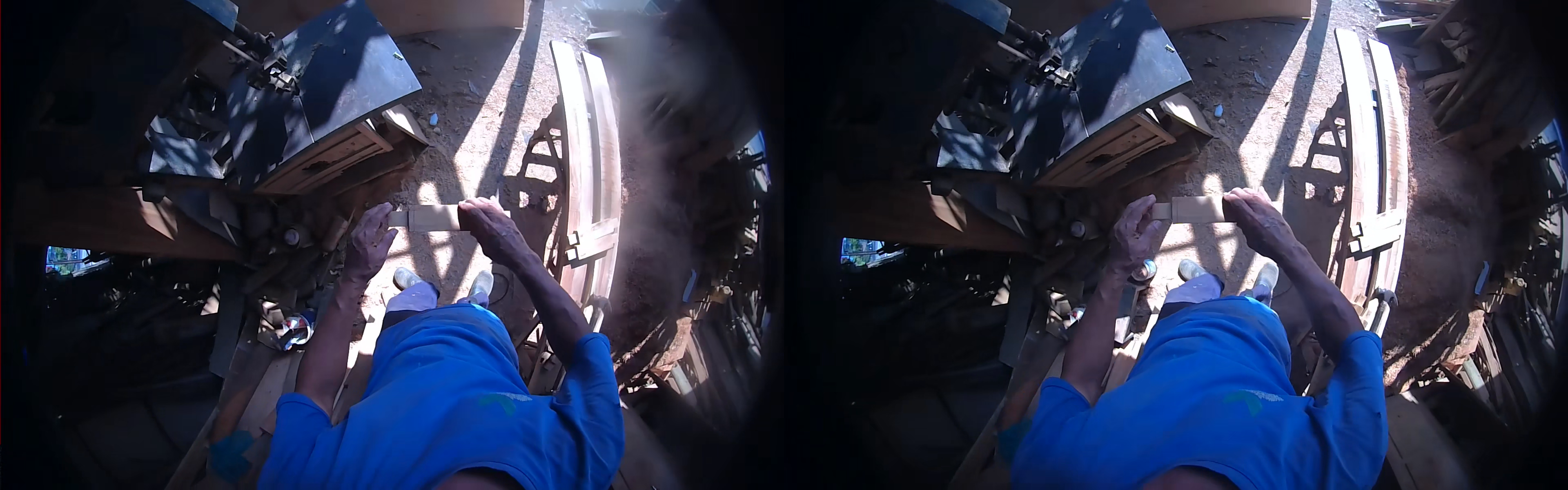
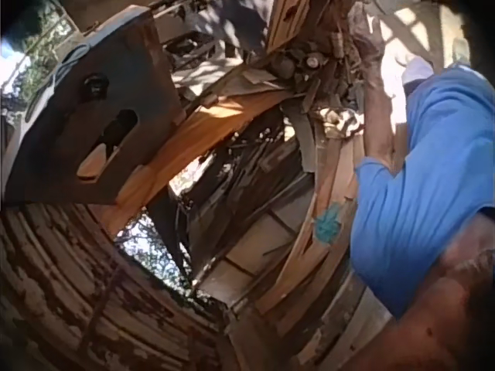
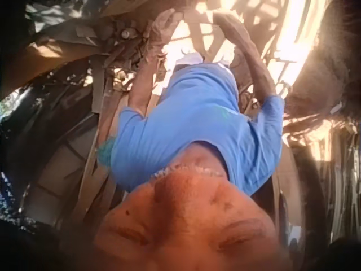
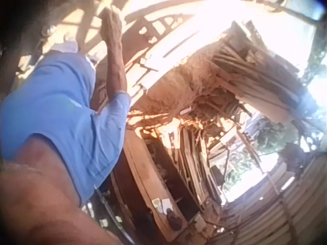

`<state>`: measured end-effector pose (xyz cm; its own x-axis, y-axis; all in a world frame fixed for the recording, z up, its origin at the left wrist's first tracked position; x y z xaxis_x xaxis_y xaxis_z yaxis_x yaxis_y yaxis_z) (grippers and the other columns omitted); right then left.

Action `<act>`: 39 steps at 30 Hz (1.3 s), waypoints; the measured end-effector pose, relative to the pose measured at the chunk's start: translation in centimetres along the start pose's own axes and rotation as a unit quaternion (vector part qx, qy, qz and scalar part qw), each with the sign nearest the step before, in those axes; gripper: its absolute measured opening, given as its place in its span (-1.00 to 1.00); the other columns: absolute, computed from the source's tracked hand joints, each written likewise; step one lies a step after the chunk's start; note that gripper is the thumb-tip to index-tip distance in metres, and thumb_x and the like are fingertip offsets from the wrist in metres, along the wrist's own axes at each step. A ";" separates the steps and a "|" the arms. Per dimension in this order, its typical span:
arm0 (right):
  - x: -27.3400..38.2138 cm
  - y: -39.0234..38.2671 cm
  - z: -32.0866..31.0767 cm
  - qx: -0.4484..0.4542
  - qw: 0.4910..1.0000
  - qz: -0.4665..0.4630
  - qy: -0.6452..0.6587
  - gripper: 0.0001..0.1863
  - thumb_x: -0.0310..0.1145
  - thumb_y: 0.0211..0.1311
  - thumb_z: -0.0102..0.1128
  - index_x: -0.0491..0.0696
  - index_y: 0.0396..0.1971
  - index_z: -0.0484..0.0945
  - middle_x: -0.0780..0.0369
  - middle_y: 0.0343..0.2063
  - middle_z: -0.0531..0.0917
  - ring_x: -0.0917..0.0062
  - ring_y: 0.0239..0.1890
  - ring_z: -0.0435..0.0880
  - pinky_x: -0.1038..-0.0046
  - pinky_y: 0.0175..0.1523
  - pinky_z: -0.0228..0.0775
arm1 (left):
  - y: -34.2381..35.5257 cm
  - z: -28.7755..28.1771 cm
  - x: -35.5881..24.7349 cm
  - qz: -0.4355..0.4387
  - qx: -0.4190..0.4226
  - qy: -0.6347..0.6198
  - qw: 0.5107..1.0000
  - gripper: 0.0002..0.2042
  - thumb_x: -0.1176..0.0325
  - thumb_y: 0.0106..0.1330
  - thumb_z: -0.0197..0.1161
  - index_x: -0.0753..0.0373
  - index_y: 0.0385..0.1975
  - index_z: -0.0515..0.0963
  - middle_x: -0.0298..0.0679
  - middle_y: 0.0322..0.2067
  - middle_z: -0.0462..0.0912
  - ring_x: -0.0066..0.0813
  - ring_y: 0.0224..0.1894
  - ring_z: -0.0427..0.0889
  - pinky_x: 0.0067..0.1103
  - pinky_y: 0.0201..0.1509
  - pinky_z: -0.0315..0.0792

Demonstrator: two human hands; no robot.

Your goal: The person saws a piece of wood using a band saw, guiding the wood through the blade by hand and turning it to cut along marked lines.

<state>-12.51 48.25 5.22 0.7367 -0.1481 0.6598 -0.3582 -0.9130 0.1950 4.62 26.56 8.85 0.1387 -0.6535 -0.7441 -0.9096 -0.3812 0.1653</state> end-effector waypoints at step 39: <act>-9.8 53.3 8.0 -0.067 0.984 -0.015 -0.164 -0.08 0.20 -0.02 0.53 0.36 0.41 0.41 -0.01 0.55 0.05 -0.01 0.55 0.10 0.12 0.56 0.12 | 24.3 -12.8 26.2 -0.037 -0.343 0.143 0.928 -0.64 0.24 0.24 0.46 0.32 -0.06 0.66 0.00 -0.18 0.74 0.01 -0.11 0.68 -0.26 0.01 0.55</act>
<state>-34.22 -2.00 3.33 0.8861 -0.2563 0.3863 -0.3891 -0.8641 0.3193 -8.85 -8.22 1.66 0.3783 -0.7176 -0.5847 -0.4441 -0.6949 0.5655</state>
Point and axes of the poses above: each hand's wrist, its own y-axis towards the middle knuckle, its own z-axis out of the palm, x = y × z, the point moved 5 cm from there along y, towards the middle knuckle
